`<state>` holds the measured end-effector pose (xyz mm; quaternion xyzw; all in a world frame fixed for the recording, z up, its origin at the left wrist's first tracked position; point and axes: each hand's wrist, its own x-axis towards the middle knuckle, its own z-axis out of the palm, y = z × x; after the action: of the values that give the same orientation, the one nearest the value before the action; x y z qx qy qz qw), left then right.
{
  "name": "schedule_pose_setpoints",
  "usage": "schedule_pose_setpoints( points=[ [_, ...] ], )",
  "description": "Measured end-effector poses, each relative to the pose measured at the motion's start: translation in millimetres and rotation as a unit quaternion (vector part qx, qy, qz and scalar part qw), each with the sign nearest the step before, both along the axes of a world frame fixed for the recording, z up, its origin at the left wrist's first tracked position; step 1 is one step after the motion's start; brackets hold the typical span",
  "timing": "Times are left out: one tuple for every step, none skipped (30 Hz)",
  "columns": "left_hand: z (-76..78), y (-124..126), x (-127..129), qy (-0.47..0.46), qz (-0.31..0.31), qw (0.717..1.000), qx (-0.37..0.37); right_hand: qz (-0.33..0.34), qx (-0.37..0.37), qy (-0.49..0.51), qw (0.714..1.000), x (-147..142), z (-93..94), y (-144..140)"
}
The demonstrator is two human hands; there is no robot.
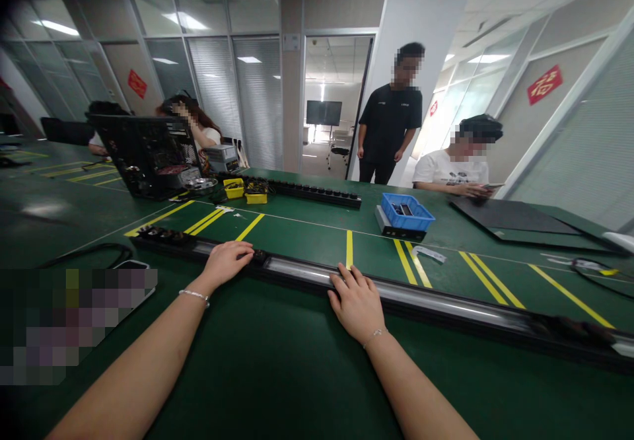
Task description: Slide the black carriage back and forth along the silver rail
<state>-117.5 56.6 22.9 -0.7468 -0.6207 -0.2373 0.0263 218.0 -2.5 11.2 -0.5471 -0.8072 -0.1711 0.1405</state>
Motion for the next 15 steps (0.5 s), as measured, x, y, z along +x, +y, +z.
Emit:
schedule_pose_setpoints(
  points=[
    [0.5, -0.9, 0.8, -0.002, -0.004, 1.0, 0.002, 0.0, 0.0, 0.0, 1.0, 0.0, -0.1, 0.2],
    [1.0, -1.5, 1.6, -0.006, -0.006, 1.0, 0.003, 0.0, 0.0, 0.0, 1.0, 0.1, -0.1, 0.4],
    [1.4, -1.9, 2.2, -0.011, -0.007, 1.0, 0.001, 0.001, 0.0, 0.0, 1.0, 0.1, -0.2, 0.6],
    [1.5, -1.9, 2.7, -0.016, -0.006, 1.0, -0.001, 0.002, 0.0, 0.0, 1.0, 0.0, -0.2, 0.8],
    [1.5, -1.7, 3.1, -0.021, -0.006, 1.0, -0.003, 0.003, -0.001, -0.001, 1.0, 0.0, -0.2, 0.9],
    [1.2, -1.1, 3.3, -0.025, -0.007, 1.0, -0.004, 0.003, -0.002, -0.001, 1.0, 0.0, -0.2, 0.9],
    [0.7, -0.4, 3.3, -0.028, -0.01, 1.0, -0.005, 0.003, -0.002, -0.001, 1.0, 0.0, 0.0, 0.9],
    [0.1, 0.4, 3.3, -0.03, -0.016, 0.999, -0.004, 0.003, -0.003, -0.001, 1.0, 0.0, 0.1, 0.8],
    [-0.5, 1.1, 3.1, -0.032, -0.024, 0.999, -0.003, 0.002, -0.004, -0.001, 1.0, 0.1, 0.3, 0.6],
    [-1.0, 1.6, 3.0, -0.033, -0.035, 0.999, -0.001, 0.002, -0.005, -0.002, 1.0, 0.1, 0.4, 0.5],
    [-1.2, 1.9, 2.8, -0.033, -0.045, 0.998, 0.001, 0.002, -0.005, -0.002, 1.0, 0.2, 0.4, 0.3],
    [-1.2, 1.9, 2.8, -0.032, -0.055, 0.998, 0.001, 0.002, -0.005, -0.003, 1.0, 0.3, 0.4, 0.1],
    [-1.0, 1.6, 2.8, -0.03, -0.063, 0.998, 0.001, 0.002, -0.005, -0.003, 1.0, 0.3, 0.3, 0.0],
    [-0.5, 1.1, 2.9, -0.028, -0.069, 0.997, -0.002, 0.002, -0.005, -0.003, 1.0, 0.3, 0.2, 0.0],
    [0.2, 0.3, 3.2, -0.024, -0.074, 0.997, -0.005, 0.001, -0.004, -0.003, 1.0, 0.2, 0.0, 0.0]
  ],
)
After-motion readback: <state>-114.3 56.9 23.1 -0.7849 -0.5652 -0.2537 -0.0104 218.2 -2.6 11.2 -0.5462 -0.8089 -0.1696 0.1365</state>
